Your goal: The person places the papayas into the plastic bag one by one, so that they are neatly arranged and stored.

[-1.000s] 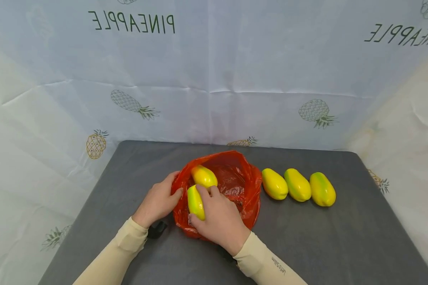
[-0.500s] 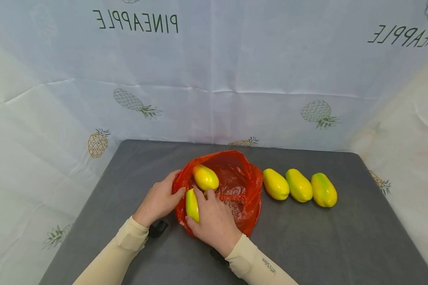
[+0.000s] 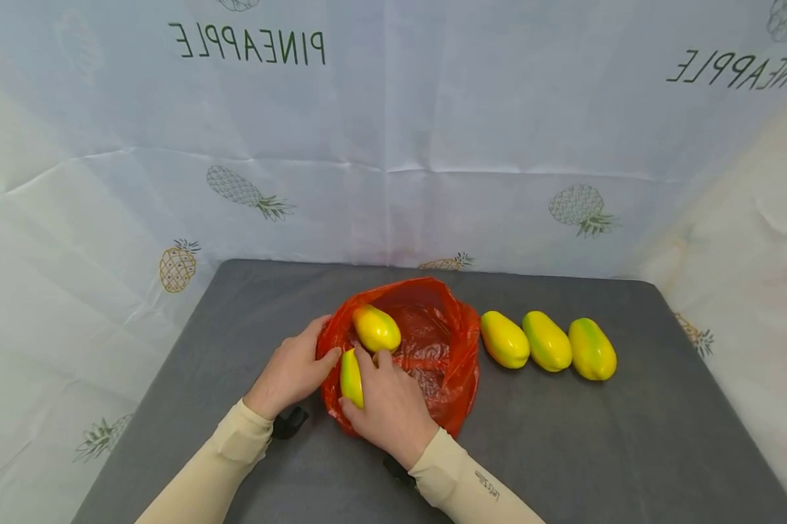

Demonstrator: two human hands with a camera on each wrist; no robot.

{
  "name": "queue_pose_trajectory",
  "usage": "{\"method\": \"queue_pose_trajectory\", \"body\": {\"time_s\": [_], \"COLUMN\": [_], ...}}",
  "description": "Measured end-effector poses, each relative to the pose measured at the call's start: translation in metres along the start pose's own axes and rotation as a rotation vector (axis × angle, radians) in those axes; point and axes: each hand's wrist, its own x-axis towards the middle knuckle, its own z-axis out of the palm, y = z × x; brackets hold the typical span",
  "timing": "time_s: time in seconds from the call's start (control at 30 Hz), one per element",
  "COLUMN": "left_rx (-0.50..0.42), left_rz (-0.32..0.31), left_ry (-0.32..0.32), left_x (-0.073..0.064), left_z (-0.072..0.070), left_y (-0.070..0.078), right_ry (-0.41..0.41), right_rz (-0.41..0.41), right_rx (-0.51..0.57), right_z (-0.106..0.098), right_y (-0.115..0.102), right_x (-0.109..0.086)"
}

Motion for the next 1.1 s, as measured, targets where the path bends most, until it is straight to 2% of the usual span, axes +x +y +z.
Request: {"method": "queue_pose_trajectory", "body": {"time_s": [0.7, 0.9, 1.1], "left_rx": [-0.014, -0.011, -0.007], "left_rz": [-0.001, 0.003, -0.011], "left_ry": [-0.009, -0.004, -0.018], "left_x": [0.0, 0.001, 0.001], "left_z": [0.001, 0.003, 0.004], "left_y": [0.003, 0.001, 0.0], "right_ry": [-0.005, 0.015, 0.099], "right_rz": [0.002, -0.002, 0.002], "right_rx": [-0.024, -0.042, -0.052], "right_z": [-0.001, -0.018, -0.047], "right_y": [0.003, 0.004, 0.019], "right_x": [-0.002, -0.007, -0.017]}}
